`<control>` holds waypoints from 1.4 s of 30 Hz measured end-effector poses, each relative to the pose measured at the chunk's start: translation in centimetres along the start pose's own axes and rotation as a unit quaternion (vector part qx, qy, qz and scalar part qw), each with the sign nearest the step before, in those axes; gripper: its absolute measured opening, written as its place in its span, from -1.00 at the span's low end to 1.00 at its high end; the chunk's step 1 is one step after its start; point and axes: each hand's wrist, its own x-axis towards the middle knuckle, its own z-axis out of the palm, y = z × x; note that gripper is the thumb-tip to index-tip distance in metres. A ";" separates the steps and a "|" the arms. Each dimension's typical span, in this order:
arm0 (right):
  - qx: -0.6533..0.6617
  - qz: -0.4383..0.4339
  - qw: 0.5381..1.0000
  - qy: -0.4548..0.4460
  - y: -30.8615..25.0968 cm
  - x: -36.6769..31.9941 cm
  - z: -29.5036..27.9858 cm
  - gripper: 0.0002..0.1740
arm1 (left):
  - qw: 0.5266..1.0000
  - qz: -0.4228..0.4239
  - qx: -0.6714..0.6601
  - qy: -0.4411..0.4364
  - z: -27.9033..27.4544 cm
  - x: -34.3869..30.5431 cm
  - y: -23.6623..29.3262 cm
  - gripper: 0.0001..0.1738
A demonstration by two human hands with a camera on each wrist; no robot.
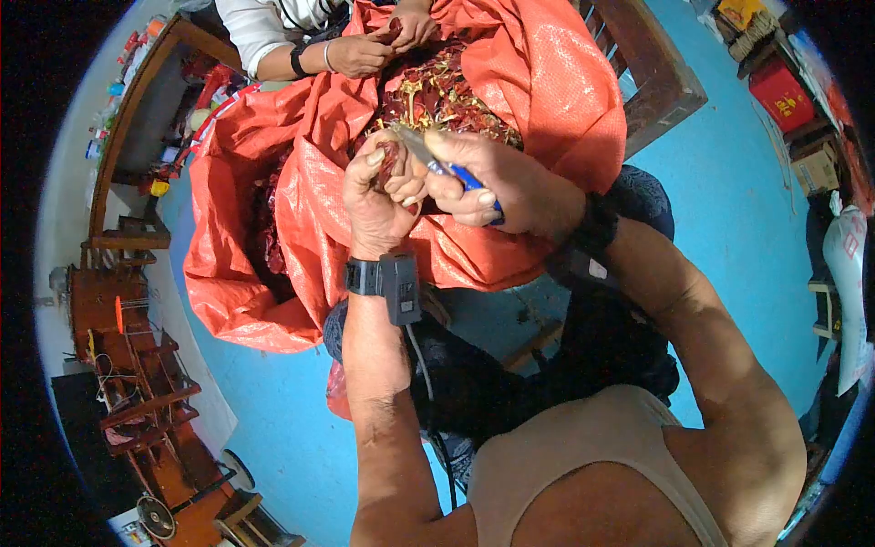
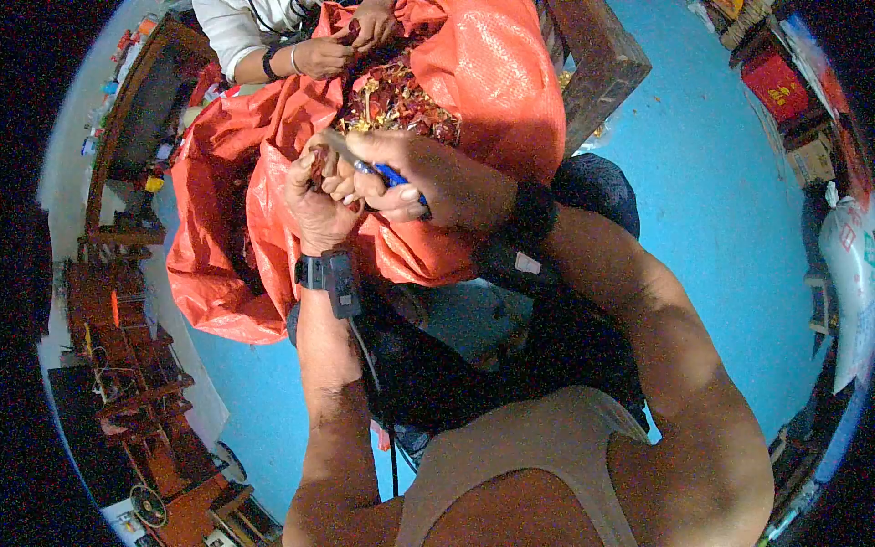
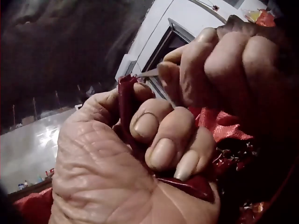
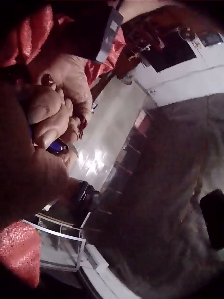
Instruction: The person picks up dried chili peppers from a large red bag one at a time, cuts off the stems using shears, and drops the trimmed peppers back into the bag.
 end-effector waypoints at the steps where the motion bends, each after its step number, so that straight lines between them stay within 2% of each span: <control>1: 0.075 0.013 0.997 -0.004 0.0 0.2 -0.2 -0.67 | 0.998 -0.003 -0.042 -0.050 -0.2 0.0 0.0 -0.76; 2: 0.075 0.013 0.997 -0.005 -0.3 0.1 -0.3 -0.67 | 0.998 -0.002 -0.041 -0.051 -0.4 -0.1 0.0 -0.76; 4: -0.074 -0.073 0.993 0.049 -1.8 -0.5 -0.2 -0.66 | 0.999 -0.008 -0.012 -0.042 -0.1 -0.3 0.1 -0.73; 5: -0.146 -0.073 0.984 0.068 -2.3 -0.6 0.0 -0.65 | 0.999 -0.014 -0.003 -0.033 0.0 -0.5 0.1 -0.77; 6: -0.145 -0.073 0.984 0.071 -2.2 -0.4 -0.5 -0.65 | 0.999 -0.017 -0.004 -0.033 0.1 -0.5 0.0 -0.77; 8: -0.336 -0.146 0.925 0.102 -1.6 0.4 -1.5 -0.66 | 0.987 0.023 0.145 0.072 0.3 -0.6 -0.2 -0.83; 9: -0.345 -0.156 0.919 0.107 -1.4 0.5 -1.7 -0.69 | 0.985 0.030 0.166 0.023 0.2 -0.4 0.0 -0.81; 10: -0.346 -0.157 0.919 0.108 -1.2 0.7 -1.9 -0.69 | 0.985 0.029 0.167 0.021 0.2 -0.4 -0.1 -0.81; 12: -0.411 -0.267 0.864 0.119 -0.6 1.0 -2.2 -0.74 | 0.948 0.098 0.286 0.101 0.5 -0.6 -0.4 -0.78; 13: -0.434 -0.270 0.852 0.112 -0.4 1.3 -2.5 -0.80 | 0.934 0.099 0.329 0.096 -0.1 -0.7 -0.1 -0.75; 14: -0.433 -0.269 0.853 0.114 -0.2 1.1 -2.7 -0.80 | 0.934 0.097 0.329 0.098 -0.2 -0.8 0.0 -0.75; 16: -0.476 -0.236 0.839 0.117 -0.5 0.6 -2.2 -0.78 | 0.892 0.126 0.416 0.128 -0.3 -0.8 0.3 -0.76; 17: -0.477 -0.236 0.839 0.115 -0.5 0.5 -1.9 -0.78 | 0.889 0.125 0.423 0.123 -1.3 -0.9 0.5 -0.78; 18: -0.534 -0.274 0.791 0.121 -0.4 0.4 -1.7 -0.78 | 0.889 0.126 0.423 0.125 -1.1 -0.8 0.6 -0.78; 19: -0.587 -0.310 0.737 0.126 -0.4 0.4 -1.5 -0.76 | 0.862 0.155 0.468 0.118 -0.8 -0.8 0.6 -0.79; 20: -0.587 -0.310 0.737 0.124 -0.3 0.6 -1.6 -0.76 | 0.833 0.184 0.511 0.111 -0.5 -0.7 0.7 -0.79; 22: -0.650 -0.300 0.681 0.155 0.0 0.9 -1.8 -0.74 | 0.836 0.173 0.506 0.125 -0.4 -0.9 1.0 -0.80; 24: -0.663 -0.286 0.673 0.161 0.1 0.8 -1.8 -0.74 | 0.785 0.184 0.582 0.103 -0.5 -1.1 1.3 -0.83; 26: -0.676 -0.274 0.663 0.167 0.0 0.9 -1.6 -0.74 | 0.771 0.199 0.598 0.091 -0.5 -1.1 1.7 -0.84; 28: -0.688 -0.253 0.661 0.162 -0.1 0.8 -1.4 -0.73 | 0.721 0.217 0.654 0.069 -0.4 -1.1 1.9 -0.86; 32: -0.698 -0.258 0.649 0.158 -0.3 0.8 -1.0 -0.73 | 0.712 0.201 0.668 0.080 0.0 -1.4 1.8 -0.86; 34: -0.691 -0.247 0.658 0.169 -0.2 0.8 -0.9 -0.75 | 0.768 0.179 0.603 0.119 -0.3 -1.4 1.2 -0.86; 38: -0.673 -0.272 0.667 0.169 0.1 0.8 -1.0 -0.78 | 0.795 0.167 0.571 0.122 -0.1 -1.4 1.0 -0.84; 40: -0.655 -0.254 0.688 0.183 0.4 0.8 -1.1 -0.80 | 0.833 0.154 0.518 0.116 0.4 -1.4 0.9 -0.81; 41: -0.656 -0.254 0.687 0.181 0.4 0.9 -1.0 -0.80 | 0.833 0.156 0.518 0.117 0.3 -1.4 0.7 -0.81; 42: -0.629 -0.272 0.704 0.187 0.5 0.9 -0.8 -0.75 | 0.865 0.143 0.466 0.119 0.2 -1.3 0.4 -0.81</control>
